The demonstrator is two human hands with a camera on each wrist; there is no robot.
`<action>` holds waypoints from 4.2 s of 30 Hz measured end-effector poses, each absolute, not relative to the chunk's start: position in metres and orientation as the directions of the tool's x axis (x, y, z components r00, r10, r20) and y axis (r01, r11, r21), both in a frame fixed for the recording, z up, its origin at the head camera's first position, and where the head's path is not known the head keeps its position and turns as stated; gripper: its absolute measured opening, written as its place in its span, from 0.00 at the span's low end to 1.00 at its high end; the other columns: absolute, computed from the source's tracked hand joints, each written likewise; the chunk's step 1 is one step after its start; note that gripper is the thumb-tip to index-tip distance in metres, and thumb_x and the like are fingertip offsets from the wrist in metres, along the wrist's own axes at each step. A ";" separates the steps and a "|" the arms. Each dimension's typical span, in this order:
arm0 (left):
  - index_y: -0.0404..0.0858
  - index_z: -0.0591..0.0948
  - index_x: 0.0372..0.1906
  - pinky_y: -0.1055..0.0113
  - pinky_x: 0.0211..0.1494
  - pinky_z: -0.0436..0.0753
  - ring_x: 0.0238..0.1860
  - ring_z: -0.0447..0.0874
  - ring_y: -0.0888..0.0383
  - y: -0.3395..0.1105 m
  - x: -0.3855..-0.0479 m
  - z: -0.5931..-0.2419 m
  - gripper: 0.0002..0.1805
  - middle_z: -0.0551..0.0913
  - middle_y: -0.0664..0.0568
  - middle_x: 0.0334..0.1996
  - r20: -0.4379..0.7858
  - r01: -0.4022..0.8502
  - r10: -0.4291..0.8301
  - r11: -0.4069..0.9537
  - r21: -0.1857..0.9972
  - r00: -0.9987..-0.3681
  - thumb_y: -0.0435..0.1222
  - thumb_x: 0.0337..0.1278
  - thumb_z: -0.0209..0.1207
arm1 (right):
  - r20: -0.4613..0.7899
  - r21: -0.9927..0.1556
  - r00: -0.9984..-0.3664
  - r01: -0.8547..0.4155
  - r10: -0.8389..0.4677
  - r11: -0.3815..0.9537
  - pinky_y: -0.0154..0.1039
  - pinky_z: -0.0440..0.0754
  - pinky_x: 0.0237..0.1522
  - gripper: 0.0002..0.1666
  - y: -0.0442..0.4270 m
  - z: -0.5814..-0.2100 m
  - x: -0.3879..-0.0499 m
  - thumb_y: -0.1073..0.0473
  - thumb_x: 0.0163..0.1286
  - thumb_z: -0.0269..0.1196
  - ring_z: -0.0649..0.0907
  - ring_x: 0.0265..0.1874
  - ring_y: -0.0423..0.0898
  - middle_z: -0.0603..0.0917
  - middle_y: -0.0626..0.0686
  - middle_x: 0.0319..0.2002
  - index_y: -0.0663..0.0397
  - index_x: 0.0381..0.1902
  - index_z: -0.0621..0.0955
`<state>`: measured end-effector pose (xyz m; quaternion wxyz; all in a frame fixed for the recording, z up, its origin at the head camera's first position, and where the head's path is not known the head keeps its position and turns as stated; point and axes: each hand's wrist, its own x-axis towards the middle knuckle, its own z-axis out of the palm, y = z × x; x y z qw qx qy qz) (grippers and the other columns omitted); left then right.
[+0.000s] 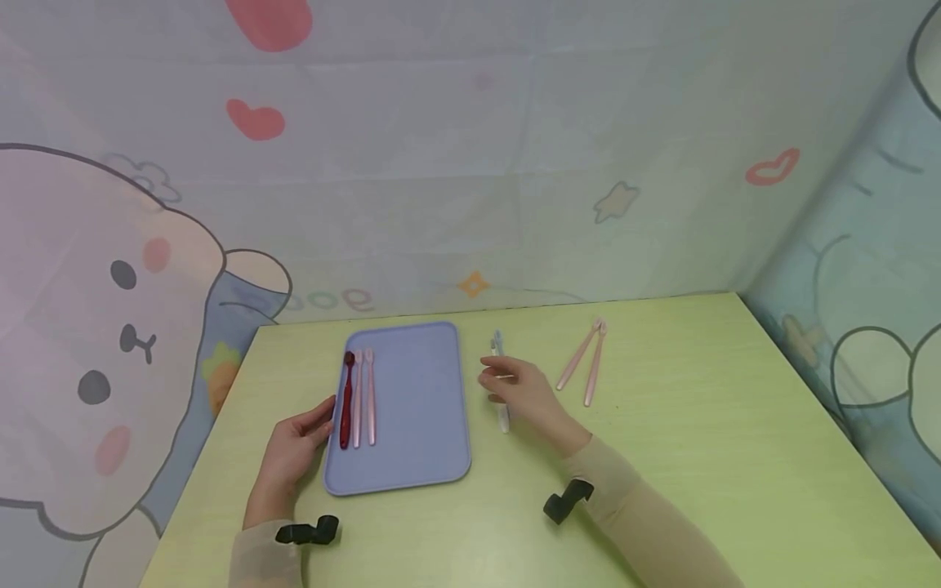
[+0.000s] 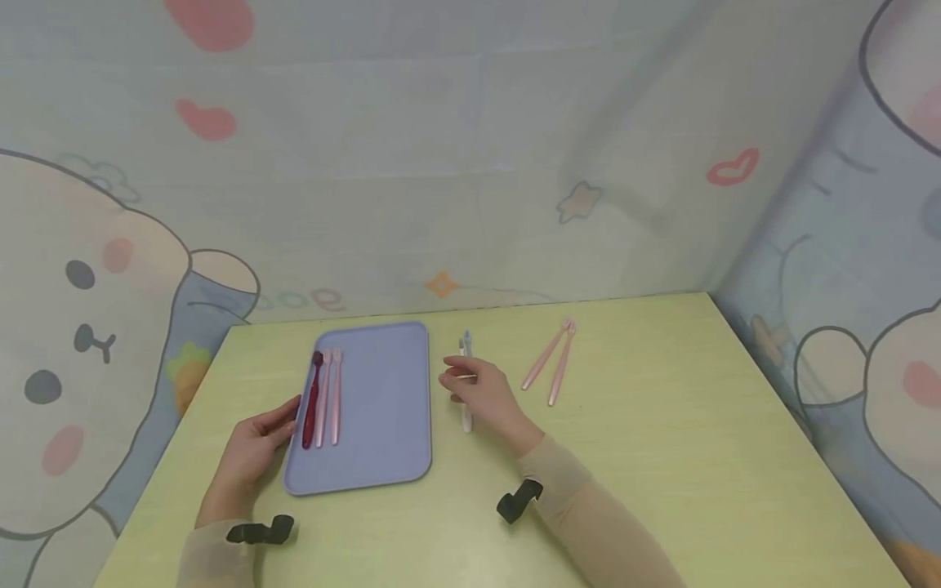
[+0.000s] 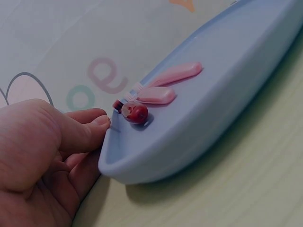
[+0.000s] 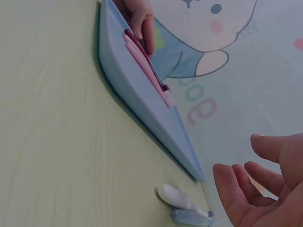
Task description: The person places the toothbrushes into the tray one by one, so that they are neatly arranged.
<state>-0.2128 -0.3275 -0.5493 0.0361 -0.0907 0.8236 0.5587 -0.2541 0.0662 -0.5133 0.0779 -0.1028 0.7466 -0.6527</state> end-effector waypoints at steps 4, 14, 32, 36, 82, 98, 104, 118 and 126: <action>0.37 0.73 0.78 0.54 0.78 0.67 0.79 0.67 0.49 -0.328 -0.213 -0.550 0.28 0.76 0.42 0.72 -0.160 -0.188 -0.106 0.365 0.912 -0.981 0.28 0.78 0.58 | 0.033 -0.986 -0.969 -0.071 -0.243 0.149 0.47 0.89 0.55 0.28 0.082 -0.512 -0.255 0.60 0.81 0.65 0.86 0.58 0.64 0.84 0.65 0.58 0.70 0.72 0.76; 0.37 0.73 0.78 0.53 0.80 0.66 0.79 0.67 0.48 -0.328 -0.212 -0.552 0.28 0.77 0.42 0.72 -0.166 -0.196 -0.114 0.353 0.915 -0.980 0.28 0.78 0.59 | 0.023 -0.988 -0.973 -0.057 -0.228 0.145 0.50 0.89 0.56 0.28 0.103 -0.520 -0.255 0.62 0.81 0.64 0.86 0.58 0.64 0.83 0.69 0.59 0.73 0.72 0.75; 0.36 0.74 0.77 0.53 0.80 0.65 0.79 0.66 0.48 -0.329 -0.213 -0.551 0.28 0.77 0.42 0.72 -0.158 -0.189 -0.115 0.360 0.914 -0.981 0.28 0.78 0.60 | -0.004 -0.988 -0.992 -0.016 -0.122 0.156 0.46 0.88 0.58 0.28 0.147 -0.510 -0.259 0.62 0.82 0.62 0.83 0.62 0.64 0.81 0.68 0.62 0.70 0.74 0.74; 0.37 0.73 0.78 0.55 0.79 0.67 0.79 0.66 0.48 -0.329 -0.212 -0.550 0.28 0.76 0.42 0.72 -0.161 -0.191 -0.112 0.363 0.912 -0.981 0.28 0.78 0.59 | -0.004 -0.986 -0.996 -0.010 -0.084 0.166 0.45 0.87 0.58 0.30 0.161 -0.507 -0.261 0.61 0.82 0.62 0.82 0.63 0.65 0.79 0.69 0.64 0.67 0.77 0.72; 0.37 0.74 0.77 0.51 0.81 0.63 0.80 0.65 0.47 -0.328 -0.212 -0.552 0.28 0.76 0.42 0.72 -0.158 -0.190 -0.118 0.368 0.910 -0.980 0.28 0.78 0.59 | -0.168 -0.912 -0.975 0.209 0.143 0.352 0.24 0.83 0.45 0.39 0.217 -0.533 -0.263 0.61 0.69 0.75 0.85 0.58 0.51 0.81 0.69 0.65 0.72 0.73 0.74; 0.38 0.74 0.77 0.51 0.82 0.63 0.80 0.65 0.47 -0.329 -0.211 -0.551 0.27 0.76 0.42 0.72 -0.160 -0.194 -0.123 0.361 0.912 -0.979 0.29 0.78 0.59 | -0.110 -0.868 -0.980 0.175 0.163 0.464 0.47 0.81 0.63 0.39 0.215 -0.539 -0.265 0.58 0.68 0.76 0.85 0.61 0.59 0.85 0.67 0.61 0.70 0.71 0.77; 0.38 0.74 0.77 0.50 0.83 0.61 0.80 0.64 0.46 -0.330 -0.211 -0.550 0.27 0.76 0.42 0.72 -0.159 -0.191 -0.116 0.374 0.908 -0.980 0.29 0.78 0.59 | -0.097 -0.862 -0.981 0.168 0.170 0.478 0.52 0.80 0.65 0.38 0.213 -0.538 -0.265 0.59 0.68 0.75 0.85 0.61 0.61 0.85 0.68 0.60 0.71 0.71 0.77; 0.38 0.74 0.77 0.49 0.82 0.62 0.80 0.65 0.45 -0.329 -0.212 -0.551 0.28 0.76 0.41 0.72 -0.160 -0.193 -0.116 0.381 0.904 -0.980 0.28 0.77 0.59 | -0.080 -0.843 -0.982 0.158 0.171 0.515 0.48 0.83 0.61 0.35 0.212 -0.537 -0.266 0.60 0.68 0.74 0.87 0.56 0.57 0.88 0.65 0.56 0.71 0.68 0.79; 0.38 0.74 0.77 0.50 0.82 0.62 0.80 0.66 0.47 -0.332 -0.211 -0.553 0.28 0.77 0.42 0.71 -0.156 -0.189 -0.117 0.377 0.907 -0.981 0.28 0.77 0.60 | -0.063 -0.817 -0.980 0.158 0.186 0.555 0.45 0.85 0.57 0.33 0.212 -0.534 -0.266 0.59 0.64 0.75 0.89 0.53 0.55 0.90 0.62 0.52 0.71 0.64 0.82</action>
